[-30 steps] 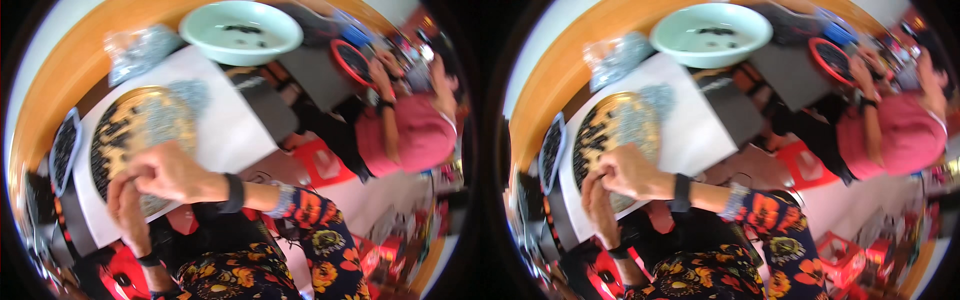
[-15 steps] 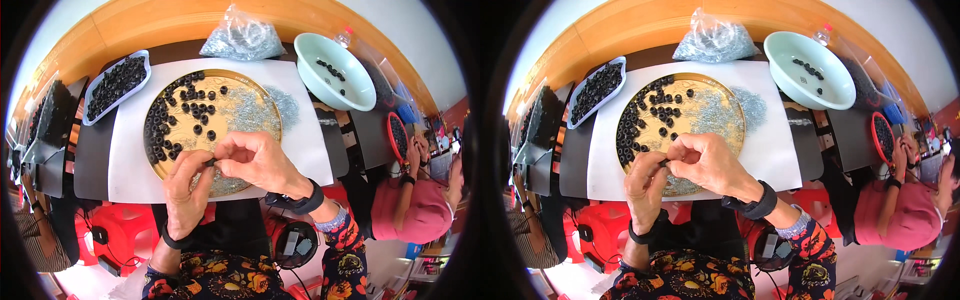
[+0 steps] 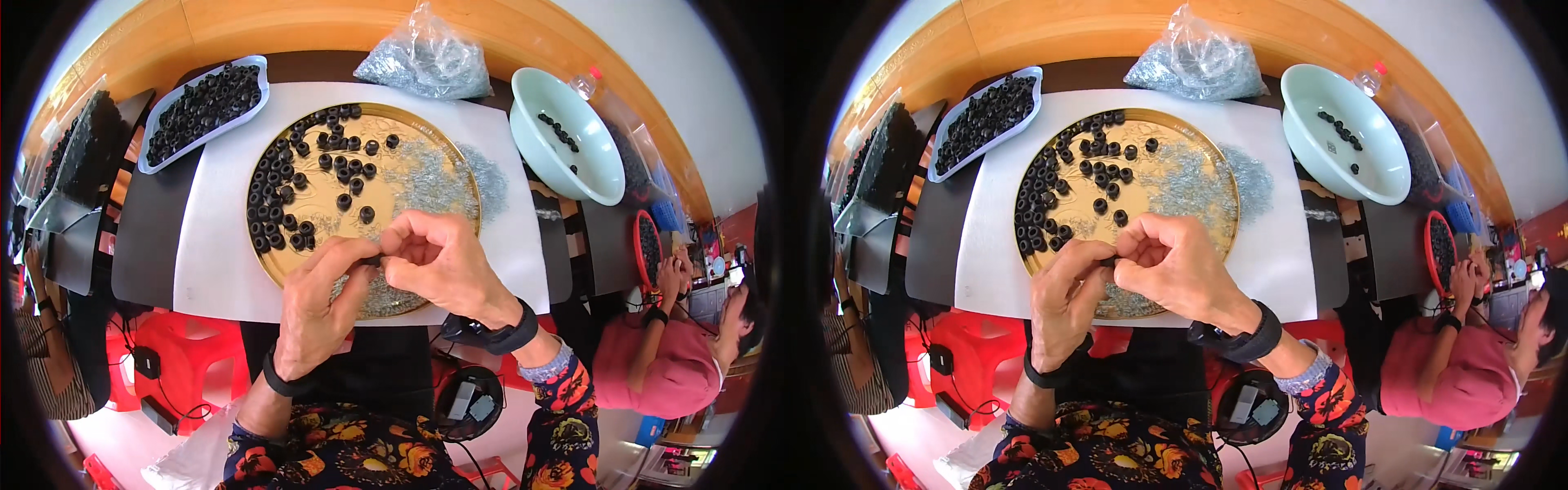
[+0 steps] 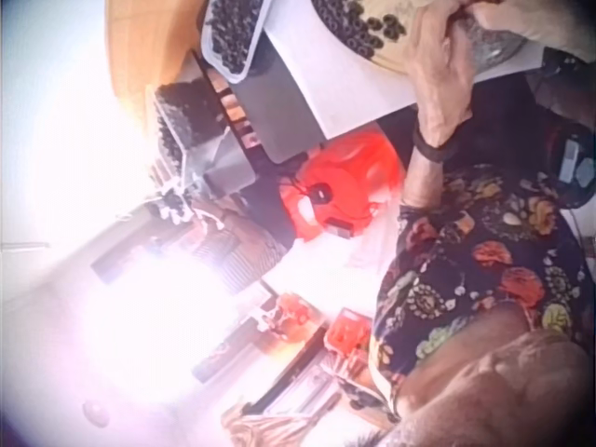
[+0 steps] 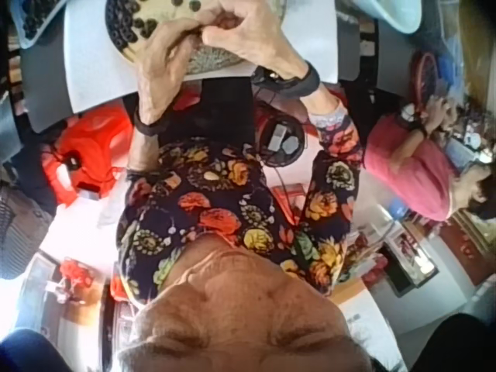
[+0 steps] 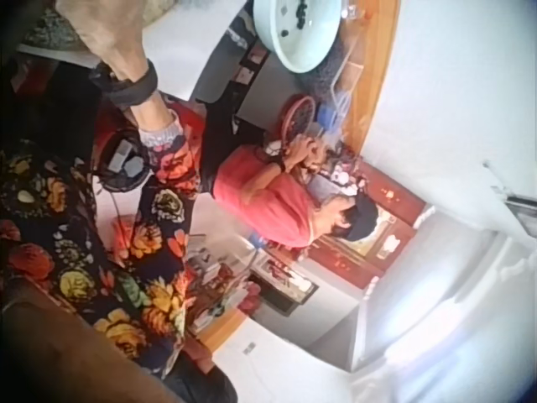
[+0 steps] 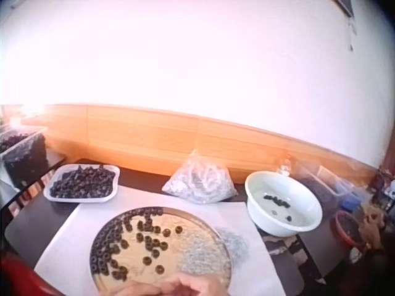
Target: Manually assembling small black plastic components by hand on a tray.
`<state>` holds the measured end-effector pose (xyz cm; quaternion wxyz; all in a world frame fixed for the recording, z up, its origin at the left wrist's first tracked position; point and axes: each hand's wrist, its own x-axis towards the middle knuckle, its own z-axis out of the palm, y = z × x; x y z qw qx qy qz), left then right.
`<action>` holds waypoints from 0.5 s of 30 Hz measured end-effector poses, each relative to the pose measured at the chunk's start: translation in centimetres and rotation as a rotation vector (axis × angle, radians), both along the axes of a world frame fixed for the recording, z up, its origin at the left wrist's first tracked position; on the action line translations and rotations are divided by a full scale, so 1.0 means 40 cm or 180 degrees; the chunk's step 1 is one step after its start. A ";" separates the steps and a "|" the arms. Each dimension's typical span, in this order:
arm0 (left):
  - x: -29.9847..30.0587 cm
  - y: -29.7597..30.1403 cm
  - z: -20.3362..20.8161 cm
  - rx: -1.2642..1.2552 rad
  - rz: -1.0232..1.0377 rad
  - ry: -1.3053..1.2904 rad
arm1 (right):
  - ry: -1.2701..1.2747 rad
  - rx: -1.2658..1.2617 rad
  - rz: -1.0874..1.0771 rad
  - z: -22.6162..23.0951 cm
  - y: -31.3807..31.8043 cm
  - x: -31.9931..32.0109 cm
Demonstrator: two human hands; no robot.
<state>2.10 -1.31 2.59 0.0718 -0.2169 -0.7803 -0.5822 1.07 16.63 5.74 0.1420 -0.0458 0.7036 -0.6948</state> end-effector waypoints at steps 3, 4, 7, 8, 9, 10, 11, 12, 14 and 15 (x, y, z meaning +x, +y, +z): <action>-0.005 -0.014 -0.026 0.0293 0.0115 -0.0314 | -0.0092 0.0024 -0.0087 -0.003 0.024 0.003; -0.006 -0.019 -0.035 0.0605 0.0246 -0.0590 | -0.0098 0.0027 -0.0077 -0.002 0.034 -0.003; 0.013 0.020 0.002 0.1021 0.0023 -0.0993 | 0.0375 -0.0152 -0.0131 -0.015 0.055 -0.014; 0.015 0.027 0.005 0.1347 -0.0095 -0.1143 | 0.0376 -0.0157 -0.0120 -0.011 0.042 -0.016; 0.007 0.022 -0.019 0.1137 -0.0154 -0.0887 | 0.0317 -0.0050 0.0056 -0.001 0.028 -0.015; 0.003 0.020 -0.019 0.1135 -0.0146 -0.0884 | 0.0258 0.0058 0.0230 0.008 0.020 -0.015; 0.002 0.019 -0.018 0.1009 -0.0113 -0.0814 | 0.0334 0.0355 0.0257 0.015 0.017 -0.014; 0.001 0.018 -0.018 0.0885 -0.0080 -0.0743 | 0.0328 0.0359 0.0256 0.013 0.017 -0.013; -0.003 0.018 -0.026 0.0789 -0.0129 -0.0684 | 0.0395 0.0321 0.0133 0.002 0.018 -0.015; -0.004 0.017 -0.030 0.0689 -0.0175 -0.0619 | 0.0393 0.0322 0.0141 0.002 0.017 -0.016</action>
